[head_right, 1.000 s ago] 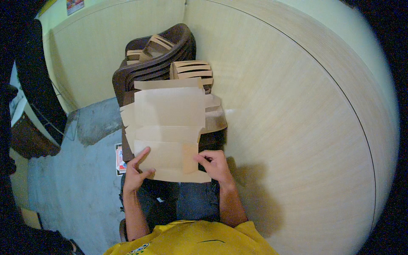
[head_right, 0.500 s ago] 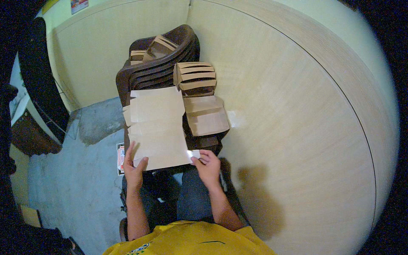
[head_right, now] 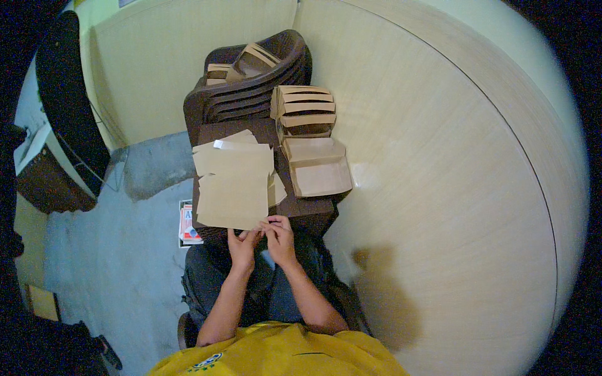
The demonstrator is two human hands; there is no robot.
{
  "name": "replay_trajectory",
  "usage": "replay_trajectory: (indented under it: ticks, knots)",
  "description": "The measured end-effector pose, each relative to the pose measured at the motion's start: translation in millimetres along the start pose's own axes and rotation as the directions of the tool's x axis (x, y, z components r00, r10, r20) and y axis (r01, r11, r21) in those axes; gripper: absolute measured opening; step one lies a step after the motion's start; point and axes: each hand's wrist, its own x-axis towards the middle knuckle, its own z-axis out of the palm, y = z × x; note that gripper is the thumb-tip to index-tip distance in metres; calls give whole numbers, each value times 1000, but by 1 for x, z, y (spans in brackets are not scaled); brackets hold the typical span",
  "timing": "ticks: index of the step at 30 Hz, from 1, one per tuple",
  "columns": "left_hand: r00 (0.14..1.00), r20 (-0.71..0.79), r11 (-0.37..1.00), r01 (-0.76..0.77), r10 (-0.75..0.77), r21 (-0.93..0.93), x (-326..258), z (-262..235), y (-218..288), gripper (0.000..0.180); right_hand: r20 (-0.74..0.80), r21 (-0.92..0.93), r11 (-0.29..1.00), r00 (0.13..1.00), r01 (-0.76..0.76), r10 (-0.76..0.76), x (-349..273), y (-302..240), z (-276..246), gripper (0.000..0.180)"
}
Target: The person assembles flat cardboard pieces into small boxes by folding the sides and tucking the flaps into slots. They repeat this process for multiple units, stacking the finished boxes on a chair.
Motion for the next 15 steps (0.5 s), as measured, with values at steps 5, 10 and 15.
replay_trajectory:
  ticks: [5, 10, 15]
  knots:
    - [995, -98, 999, -19, 24, 46, -6, 8, -3, 74, 70, 105, 993, 996, -63, 56, -6, 4, -4, 23]
    - [987, -156, 998, -18, 27, 61, 1, 2, -10, 63, 125, 478, 722, 852, -500, 508, -2, -2, -10, 19]
    - [986, -163, 992, -13, 33, 123, -4, 4, -21, 37, 211, 302, 690, 752, -657, 624, 2, -4, -12, 13]
